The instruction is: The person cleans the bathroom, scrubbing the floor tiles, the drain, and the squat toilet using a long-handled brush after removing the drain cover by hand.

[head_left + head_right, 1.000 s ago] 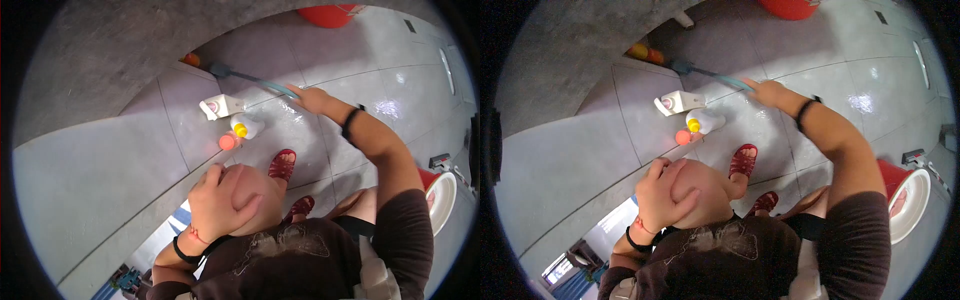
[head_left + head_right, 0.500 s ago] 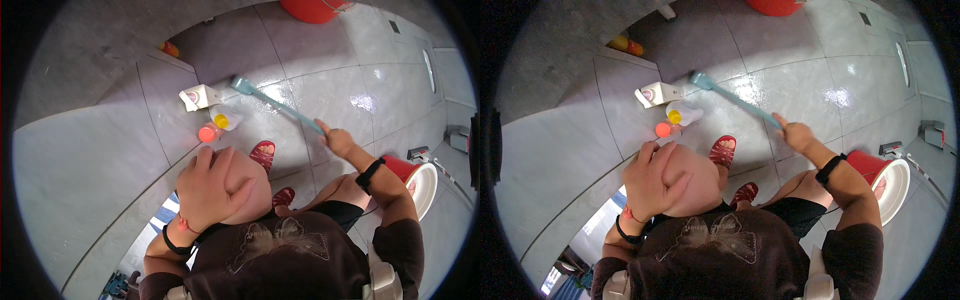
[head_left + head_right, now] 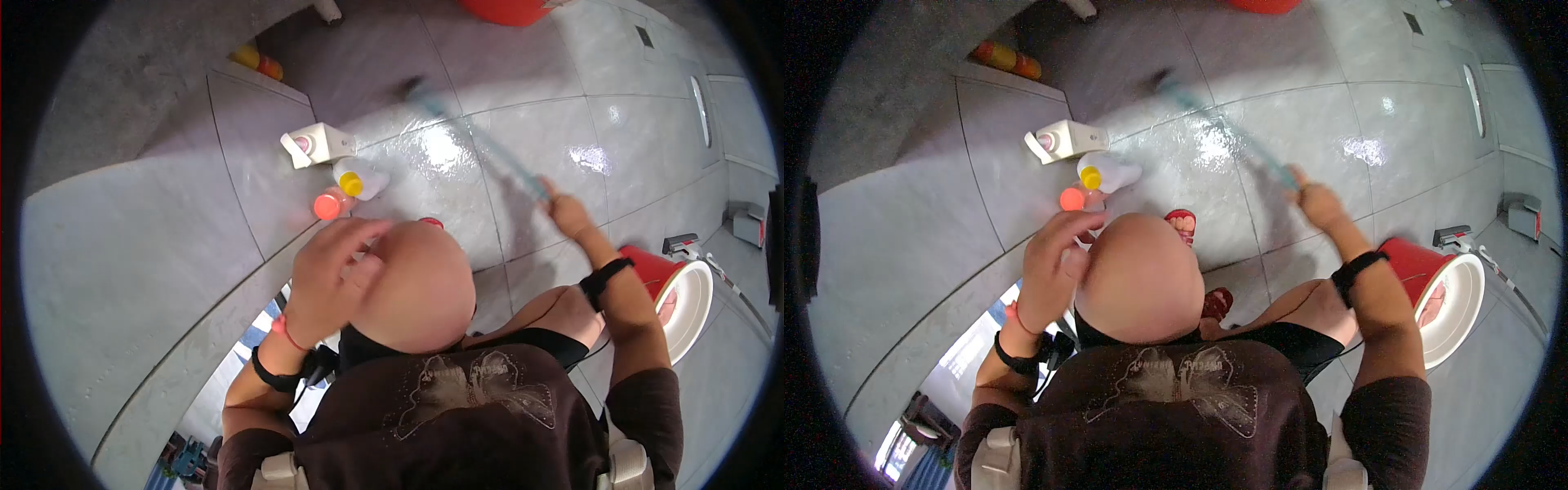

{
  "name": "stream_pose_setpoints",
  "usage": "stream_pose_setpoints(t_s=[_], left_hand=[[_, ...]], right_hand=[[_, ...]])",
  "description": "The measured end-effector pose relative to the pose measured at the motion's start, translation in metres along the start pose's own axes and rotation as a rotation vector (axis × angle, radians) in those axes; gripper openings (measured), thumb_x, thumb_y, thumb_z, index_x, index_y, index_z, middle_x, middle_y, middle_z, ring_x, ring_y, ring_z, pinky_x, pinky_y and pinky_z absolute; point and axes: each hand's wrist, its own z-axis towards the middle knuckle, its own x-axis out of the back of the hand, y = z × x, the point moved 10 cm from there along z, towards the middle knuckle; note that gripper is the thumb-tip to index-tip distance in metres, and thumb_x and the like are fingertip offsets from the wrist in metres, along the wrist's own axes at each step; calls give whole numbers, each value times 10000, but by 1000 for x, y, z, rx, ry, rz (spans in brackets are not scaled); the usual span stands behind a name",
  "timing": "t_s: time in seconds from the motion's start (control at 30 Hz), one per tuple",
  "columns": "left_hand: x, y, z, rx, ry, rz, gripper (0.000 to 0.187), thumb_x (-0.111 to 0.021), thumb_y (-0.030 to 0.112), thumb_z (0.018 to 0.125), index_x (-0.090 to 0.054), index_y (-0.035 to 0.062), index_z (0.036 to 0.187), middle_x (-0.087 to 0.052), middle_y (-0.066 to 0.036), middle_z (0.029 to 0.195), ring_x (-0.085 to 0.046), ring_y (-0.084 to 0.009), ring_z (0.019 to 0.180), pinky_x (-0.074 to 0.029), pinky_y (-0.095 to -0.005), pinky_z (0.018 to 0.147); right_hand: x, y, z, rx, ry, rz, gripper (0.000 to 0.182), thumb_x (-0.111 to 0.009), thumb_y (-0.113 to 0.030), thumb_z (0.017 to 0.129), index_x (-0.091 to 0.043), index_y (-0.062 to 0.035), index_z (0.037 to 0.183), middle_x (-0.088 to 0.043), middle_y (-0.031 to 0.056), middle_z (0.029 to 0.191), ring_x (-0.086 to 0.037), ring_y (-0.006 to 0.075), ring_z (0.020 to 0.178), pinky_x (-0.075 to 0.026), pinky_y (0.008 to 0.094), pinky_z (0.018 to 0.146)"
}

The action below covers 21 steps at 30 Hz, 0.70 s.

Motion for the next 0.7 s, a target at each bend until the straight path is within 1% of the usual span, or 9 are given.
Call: stream_pose_setpoints(t_s=[0.1,0.13,0.17,0.23,0.33,0.47,0.5,0.57,0.7], left_hand=[[-9,-66,-18,243,33,-455,467,-369,389,955,-545,-4,1137,-583,-99,1073,-571,-184,875,-453,-305,765],[-16,-74,-23,320,-23,-446,540,-242,415,985,-512,-13,1175,-570,-96,1109,-554,-191,947,-432,-313,831],[-18,-76,-24,310,-15,-444,540,-242,415,985,-512,-13,1175,-570,-96,1109,-554,-191,947,-432,-313,831],[-15,-74,-31,253,82,-410,490,-320,393,974,-512,-10,1177,-556,-98,1041,-518,-154,918,-427,-281,787],[-14,-51,-33,109,68,-315,497,-346,369,945,-471,-31,1213,-525,-141,1098,-493,-220,987,-399,-333,853],[-2,-10,-27,-65,62,-115,558,-449,367,854,-445,-39,1237,-486,-203,1180,-478,-316,1078,-382,-380,909],[-3,-2,-24,-72,48,-118,558,-449,367,854,-445,-39,1237,-486,-203,1180,-478,-316,1078,-382,-380,909],[-4,21,-21,-165,58,0,624,-520,377,784,-439,-35,1245,-464,-213,1221,-457,-350,1132,-362,-408,953],[-19,41,-4,-176,51,94,618,-630,285,707,-472,-28,1215,-467,-216,1213,-468,-368,1114,-356,-431,967]], right_hand=[[45,54,-9,-338,115,407,524,-443,-322,926,-240,-155,1379,-591,186,641,-575,294,454,-458,371,367],[38,46,-20,-360,32,340,528,-446,-318,923,-235,-165,1382,-601,192,667,-591,314,497,-475,397,418],[31,37,-35,-378,-47,270,533,-449,-314,919,-230,-176,1385,-610,199,694,-607,333,541,-491,424,468],[-1,2,-45,-25,-19,-41,532,-460,-307,908,-240,-191,1379,-624,209,766,-621,372,672,-495,469,613],[7,-57,-31,44,-97,-38,523,-477,-314,895,-269,-201,1361,-626,212,822,-609,390,785,-470,484,720],[20,23,25,-93,60,46,490,-441,-385,900,-313,-203,1336,-627,222,886,-598,404,835,-461,480,757],[26,65,31,-97,246,41,496,-437,-382,904,-321,-174,1339,-625,240,859,-621,381,730,-491,462,678],[47,124,4,-514,139,470,559,-442,-375,911,-252,-121,1372,-606,223,745,-590,285,474,-467,402,382],[49,102,-54,-382,-37,327,510,-468,-326,909,-283,-135,1343,-598,195,710,-605,318,543,-480,433,449]])
